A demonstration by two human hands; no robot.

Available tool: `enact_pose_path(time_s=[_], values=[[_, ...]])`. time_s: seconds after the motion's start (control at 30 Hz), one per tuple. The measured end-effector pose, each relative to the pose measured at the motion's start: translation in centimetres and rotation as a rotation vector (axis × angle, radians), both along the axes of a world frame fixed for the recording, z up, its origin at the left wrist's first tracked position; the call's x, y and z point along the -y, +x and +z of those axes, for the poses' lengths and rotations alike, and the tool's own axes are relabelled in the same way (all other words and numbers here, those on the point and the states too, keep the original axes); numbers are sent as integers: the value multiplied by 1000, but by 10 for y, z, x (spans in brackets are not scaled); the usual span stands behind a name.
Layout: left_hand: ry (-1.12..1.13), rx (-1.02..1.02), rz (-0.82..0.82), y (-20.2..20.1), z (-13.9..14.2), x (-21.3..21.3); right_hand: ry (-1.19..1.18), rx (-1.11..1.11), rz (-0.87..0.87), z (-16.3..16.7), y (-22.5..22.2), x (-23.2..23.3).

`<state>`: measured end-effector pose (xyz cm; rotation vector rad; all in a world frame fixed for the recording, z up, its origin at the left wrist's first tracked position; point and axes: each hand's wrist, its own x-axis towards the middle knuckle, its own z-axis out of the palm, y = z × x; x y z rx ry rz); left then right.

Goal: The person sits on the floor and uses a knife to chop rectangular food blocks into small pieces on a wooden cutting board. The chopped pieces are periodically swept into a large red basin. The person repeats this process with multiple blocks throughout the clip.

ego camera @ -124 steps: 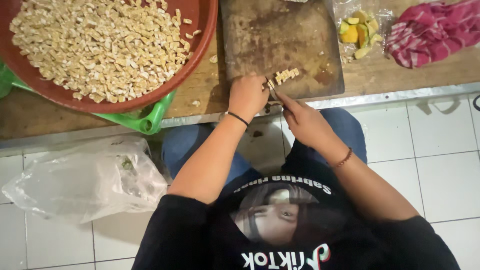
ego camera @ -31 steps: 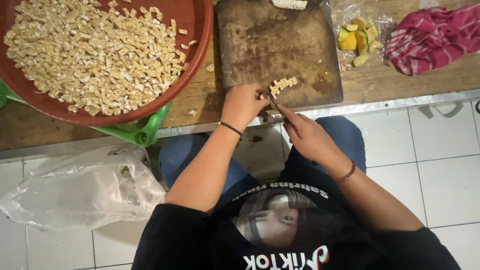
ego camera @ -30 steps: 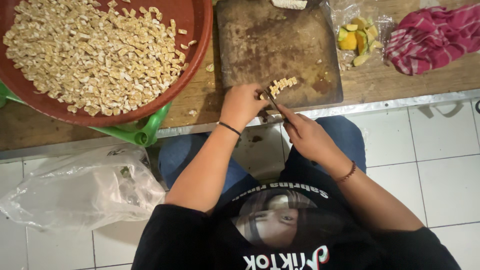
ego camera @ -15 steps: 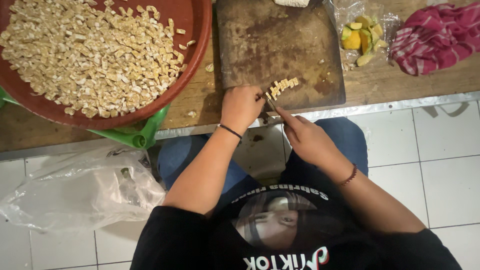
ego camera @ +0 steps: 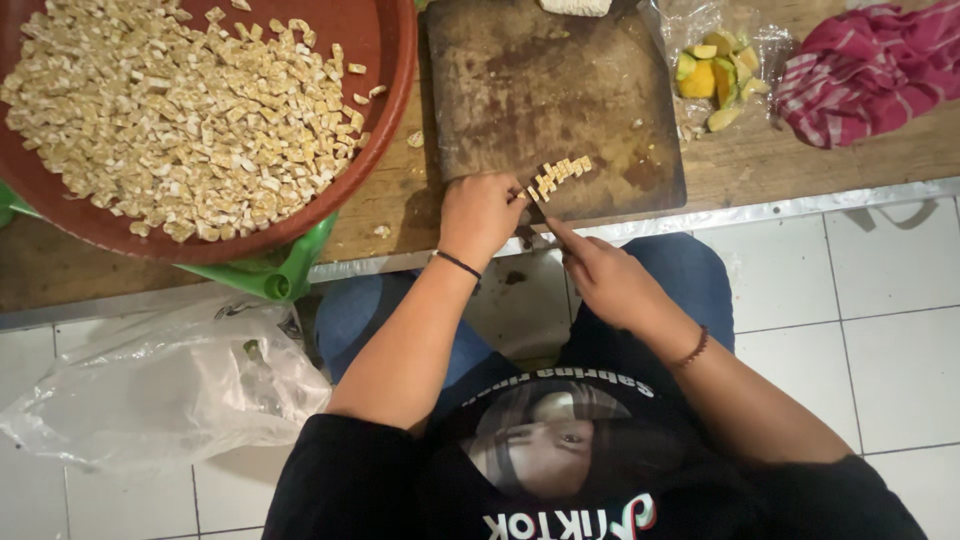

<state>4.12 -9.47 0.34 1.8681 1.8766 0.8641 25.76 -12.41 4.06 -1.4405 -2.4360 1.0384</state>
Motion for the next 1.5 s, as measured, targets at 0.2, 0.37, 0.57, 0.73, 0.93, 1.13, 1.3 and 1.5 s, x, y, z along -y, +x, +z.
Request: enact_pose_path(time_s=[0.2, 0.37, 0.57, 0.73, 0.93, 1.13, 1.3, 1.5], values=[[36, 24, -3, -2, -7, -3, 76, -91, 24, 3, 12, 1], [14, 20, 6, -2, -11, -5, 93, -97, 21, 11, 3, 0], [-29, 12, 23, 0, -14, -6, 64, -67, 37, 17, -6, -5], [-45, 4, 0, -2, -14, -6, 79, -120, 70, 10, -8, -10], [-36, -20, 7, -2, -13, -5, -3, -31, 44, -5, -4, -11], [-38, 43, 3, -5, -15, -6, 115, -260, 108, -9, 11, -7], [15, 0, -18, -6, -10, -7, -246, -202, -156, 3, 8, -15], [34, -54, -8, 1, -1, -6, -319, -330, -198, 6, 12, -22]])
